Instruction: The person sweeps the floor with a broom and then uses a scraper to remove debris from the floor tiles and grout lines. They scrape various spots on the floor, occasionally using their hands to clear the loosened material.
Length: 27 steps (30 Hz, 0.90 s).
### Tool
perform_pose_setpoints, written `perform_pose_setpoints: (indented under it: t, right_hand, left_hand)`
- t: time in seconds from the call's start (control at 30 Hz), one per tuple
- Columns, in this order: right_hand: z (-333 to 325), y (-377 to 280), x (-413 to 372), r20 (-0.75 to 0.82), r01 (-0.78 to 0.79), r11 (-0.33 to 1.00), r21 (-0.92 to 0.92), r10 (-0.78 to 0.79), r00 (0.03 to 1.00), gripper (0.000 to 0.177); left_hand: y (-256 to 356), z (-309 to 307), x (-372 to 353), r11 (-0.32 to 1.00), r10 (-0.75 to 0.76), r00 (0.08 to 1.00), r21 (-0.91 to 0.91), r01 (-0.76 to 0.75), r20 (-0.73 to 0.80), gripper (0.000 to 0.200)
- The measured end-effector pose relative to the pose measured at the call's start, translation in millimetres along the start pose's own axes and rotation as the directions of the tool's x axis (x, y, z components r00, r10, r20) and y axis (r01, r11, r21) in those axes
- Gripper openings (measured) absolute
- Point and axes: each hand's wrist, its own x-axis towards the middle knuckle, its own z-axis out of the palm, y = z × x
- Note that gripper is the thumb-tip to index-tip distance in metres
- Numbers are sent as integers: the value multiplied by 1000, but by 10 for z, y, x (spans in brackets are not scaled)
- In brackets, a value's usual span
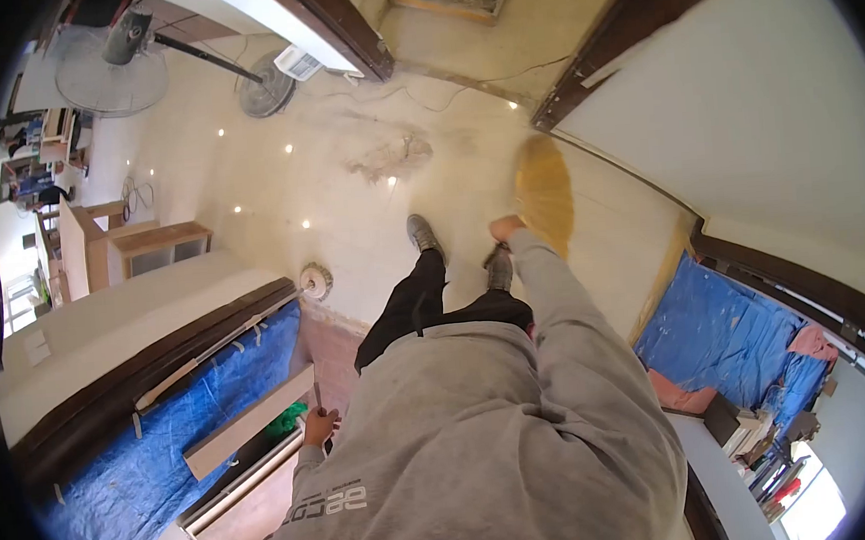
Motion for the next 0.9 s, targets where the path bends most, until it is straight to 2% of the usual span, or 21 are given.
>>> perform_pose_setpoints:
  t: [0.03,0.07,0.13,0.17,0.23,0.27,0.3,0.37,0.43,0.5,0.53,0.63,0.7,0.73,0.8,0.9]
  right_hand:
    - [-249,-486,-14,84,-172,952,252,156,984,21]
    - [-598,-1066,-97,199,-345,813,468,283,938,24]
    - [-751,-1578,241,222,-141,951,276,80,972,23]
    - [-812,-1838,306,222,-143,952,270,83,971,23]
    - [-954,-2247,378,248,-369,765,527,277,928,18]
    - [-965,-2297,472,273,-386,745,544,278,921,11]
    - [-1006,-2277,479,268,-389,746,541,285,920,11]
    - [-1111,-2088,354,299,-276,597,753,64,952,11]
    - [-1434,-1957,-95,257,-242,446,862,28,966,15]
    - [-1786,-1900,-593,308,-297,494,817,61,949,22]
    - [-1885,-1809,-829,297,-290,511,809,71,952,23]
    - [-2195,-1746,-1623,258,-288,534,795,132,957,27]
    - [-2376,-1761,-2068,293,-365,509,780,218,931,26]
    - [-2464,-1815,-2198,295,-366,514,776,218,931,26]
    - [-2591,-1886,-2364,354,-528,402,748,432,830,23]
    - [-2489,-1645,-2073,320,-492,488,721,395,861,19]
  left_hand:
    - [24,-58,56,1000,11,1000,-27,-11,5,28]
    - [71,-119,112,998,26,1000,-55,-26,8,28]
    - [270,-242,195,999,22,1000,-39,-21,17,27]
    - [353,-311,252,1000,25,999,-16,-25,26,27]
    - [371,-472,555,998,49,998,-40,-47,47,27]
    - [374,-573,701,996,73,995,-63,-69,64,27]
    - [425,-679,803,995,77,994,-66,-72,72,27]
    - [572,-878,1027,982,109,993,-160,-102,35,27]
    - [762,-1050,1230,981,108,993,-164,-99,50,27]
    - [913,-1170,1372,974,160,987,-163,-158,-2,27]
    - [876,-1197,1539,957,181,984,-231,-176,2,28]
    - [1102,-1221,1548,939,106,994,-333,-87,39,27]
    - [1085,-1140,1604,938,108,992,-336,-81,61,27]
    - [1065,-1096,1616,942,110,990,-327,-76,86,26]
    - [1039,-985,1585,950,98,990,-305,-61,105,26]
    - [948,-847,1483,967,70,990,-253,-36,123,26]
